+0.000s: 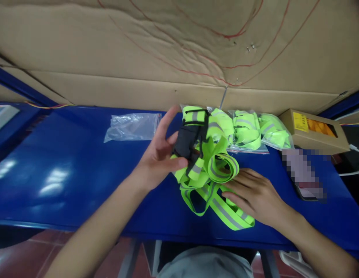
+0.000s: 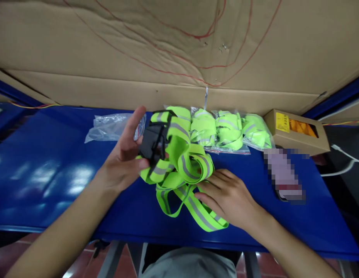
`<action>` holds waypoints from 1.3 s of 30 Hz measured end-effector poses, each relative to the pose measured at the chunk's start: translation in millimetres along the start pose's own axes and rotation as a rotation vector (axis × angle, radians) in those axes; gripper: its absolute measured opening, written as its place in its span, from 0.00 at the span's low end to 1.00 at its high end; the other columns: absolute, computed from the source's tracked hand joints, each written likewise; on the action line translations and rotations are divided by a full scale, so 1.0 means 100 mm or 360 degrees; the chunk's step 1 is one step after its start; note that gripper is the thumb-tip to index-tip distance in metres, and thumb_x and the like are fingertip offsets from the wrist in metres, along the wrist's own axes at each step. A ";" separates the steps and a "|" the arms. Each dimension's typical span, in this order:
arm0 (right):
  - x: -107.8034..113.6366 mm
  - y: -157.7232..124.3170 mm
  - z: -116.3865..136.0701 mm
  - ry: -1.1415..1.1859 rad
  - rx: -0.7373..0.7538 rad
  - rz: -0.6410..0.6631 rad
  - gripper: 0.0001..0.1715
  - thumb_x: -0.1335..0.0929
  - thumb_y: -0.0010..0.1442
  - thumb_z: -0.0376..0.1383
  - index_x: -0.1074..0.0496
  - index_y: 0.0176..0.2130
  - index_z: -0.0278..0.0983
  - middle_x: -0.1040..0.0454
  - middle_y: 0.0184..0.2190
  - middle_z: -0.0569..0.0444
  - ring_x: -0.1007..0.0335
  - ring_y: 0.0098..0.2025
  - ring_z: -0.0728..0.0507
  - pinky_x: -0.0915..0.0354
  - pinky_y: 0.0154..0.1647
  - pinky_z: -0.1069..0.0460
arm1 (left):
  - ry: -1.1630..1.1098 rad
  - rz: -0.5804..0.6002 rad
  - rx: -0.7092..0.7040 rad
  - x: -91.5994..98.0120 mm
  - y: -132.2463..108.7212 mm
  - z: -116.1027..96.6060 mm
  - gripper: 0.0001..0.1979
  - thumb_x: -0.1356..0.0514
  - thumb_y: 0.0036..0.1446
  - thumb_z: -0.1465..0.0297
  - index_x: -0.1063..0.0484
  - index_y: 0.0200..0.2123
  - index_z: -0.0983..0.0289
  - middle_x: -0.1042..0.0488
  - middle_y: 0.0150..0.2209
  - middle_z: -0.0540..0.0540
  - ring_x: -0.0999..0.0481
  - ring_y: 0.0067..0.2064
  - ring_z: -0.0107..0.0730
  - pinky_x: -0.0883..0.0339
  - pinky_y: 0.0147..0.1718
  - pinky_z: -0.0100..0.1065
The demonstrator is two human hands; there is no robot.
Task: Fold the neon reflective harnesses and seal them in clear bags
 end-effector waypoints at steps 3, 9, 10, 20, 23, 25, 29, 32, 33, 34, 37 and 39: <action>0.27 -0.11 0.01 0.0179 -0.0023 -0.0433 0.12 0.31 0.67 0.32 0.23 0.49 0.43 0.18 0.33 0.54 0.20 0.32 0.42 0.28 0.33 0.46 | 0.0006 0.0222 0.0156 -0.16 -0.05 0.06 0.50 0.27 0.57 0.68 0.51 0.73 0.41 0.20 0.53 0.56 0.15 0.45 0.42 0.18 0.42 0.38; 0.41 -0.21 -0.12 0.0257 -0.0308 -0.0796 0.30 0.27 0.63 0.43 0.30 0.63 0.45 0.23 0.51 0.45 0.26 0.53 0.33 0.29 0.51 0.38 | 0.0148 0.0594 0.0422 -0.40 -0.20 0.16 0.40 0.32 0.61 0.70 0.42 0.72 0.52 0.18 0.51 0.59 0.17 0.51 0.42 0.21 0.46 0.36; 0.35 -0.16 -0.14 0.0275 -0.0341 -0.0677 0.32 0.28 0.64 0.44 0.33 0.65 0.43 0.25 0.56 0.44 0.29 0.57 0.32 0.32 0.55 0.38 | 0.0208 0.0641 0.0404 -0.42 -0.21 0.16 0.39 0.33 0.62 0.70 0.43 0.72 0.52 0.18 0.49 0.57 0.16 0.49 0.40 0.21 0.44 0.35; 0.08 -0.08 -0.17 0.0547 -0.0792 -0.0372 0.14 0.27 0.63 0.35 0.32 0.47 0.43 0.26 0.36 0.55 0.29 0.35 0.46 0.33 0.34 0.52 | 0.1611 0.0555 -0.0722 -0.65 -0.34 0.08 0.20 0.38 0.65 0.63 0.31 0.57 0.63 0.19 0.45 0.57 0.18 0.44 0.38 0.29 0.44 0.37; 0.04 -0.09 -0.20 0.0683 -0.0880 -0.0398 0.11 0.28 0.64 0.35 0.33 0.45 0.42 0.28 0.35 0.55 0.31 0.34 0.46 0.37 0.30 0.53 | 0.1928 0.0423 -0.1016 -0.73 -0.40 0.08 0.20 0.38 0.64 0.61 0.31 0.55 0.66 0.19 0.43 0.59 0.19 0.43 0.43 0.33 0.44 0.43; 0.02 -0.07 -0.21 0.0791 -0.0906 -0.0420 0.11 0.29 0.65 0.36 0.33 0.45 0.42 0.29 0.35 0.55 0.32 0.34 0.46 0.37 0.29 0.53 | 0.1993 0.0347 -0.1019 -0.74 -0.40 0.09 0.19 0.38 0.63 0.63 0.31 0.53 0.67 0.19 0.44 0.60 0.19 0.44 0.45 0.34 0.44 0.45; 0.02 -0.06 -0.20 0.0880 -0.0875 -0.0421 0.11 0.30 0.66 0.34 0.32 0.47 0.43 0.29 0.33 0.57 0.34 0.31 0.48 0.37 0.28 0.54 | 0.1885 0.0332 -0.0934 -0.72 -0.38 0.07 0.19 0.39 0.63 0.63 0.32 0.52 0.67 0.19 0.45 0.59 0.19 0.45 0.44 0.33 0.44 0.45; 0.04 -0.07 -0.18 0.0786 -0.0856 -0.0360 0.10 0.29 0.66 0.34 0.30 0.47 0.44 0.29 0.31 0.58 0.35 0.28 0.49 0.40 0.26 0.54 | 0.1789 0.0360 -0.0882 -0.70 -0.35 0.05 0.15 0.39 0.62 0.67 0.31 0.51 0.66 0.19 0.44 0.58 0.18 0.45 0.40 0.31 0.43 0.42; 0.05 -0.07 -0.18 0.0764 -0.0856 -0.0343 0.09 0.29 0.66 0.34 0.29 0.47 0.44 0.29 0.30 0.58 0.35 0.27 0.49 0.40 0.25 0.54 | 0.1800 0.0359 -0.0878 -0.70 -0.35 0.05 0.14 0.40 0.62 0.69 0.31 0.51 0.66 0.18 0.44 0.57 0.18 0.45 0.40 0.31 0.43 0.42; 0.05 -0.07 -0.18 0.0754 -0.0856 -0.0328 0.09 0.29 0.66 0.34 0.29 0.46 0.44 0.29 0.30 0.58 0.36 0.27 0.49 0.40 0.25 0.54 | 0.1829 0.0351 -0.0884 -0.69 -0.34 0.05 0.13 0.40 0.63 0.70 0.31 0.50 0.65 0.18 0.43 0.57 0.18 0.46 0.40 0.30 0.43 0.41; 0.06 -0.06 -0.17 0.0750 -0.0854 -0.0303 0.08 0.29 0.66 0.34 0.28 0.45 0.44 0.30 0.29 0.59 0.37 0.26 0.50 0.41 0.24 0.55 | 0.1903 0.0340 -0.0926 -0.69 -0.35 0.06 0.12 0.39 0.63 0.70 0.30 0.49 0.66 0.18 0.42 0.56 0.17 0.44 0.40 0.29 0.41 0.41; 0.06 -0.05 -0.17 0.0740 -0.0849 -0.0299 0.08 0.29 0.66 0.34 0.28 0.45 0.43 0.31 0.28 0.60 0.39 0.25 0.50 0.42 0.23 0.55 | 0.1922 0.0318 -0.0961 -0.69 -0.36 0.07 0.11 0.38 0.63 0.70 0.30 0.48 0.66 0.18 0.41 0.56 0.17 0.43 0.39 0.29 0.39 0.40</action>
Point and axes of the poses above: each hand's wrist, its own y-axis towards the middle knuckle, its own x-axis out of the back of the hand, z = x × y, the point moved 5 cm from there along y, towards the middle knuckle
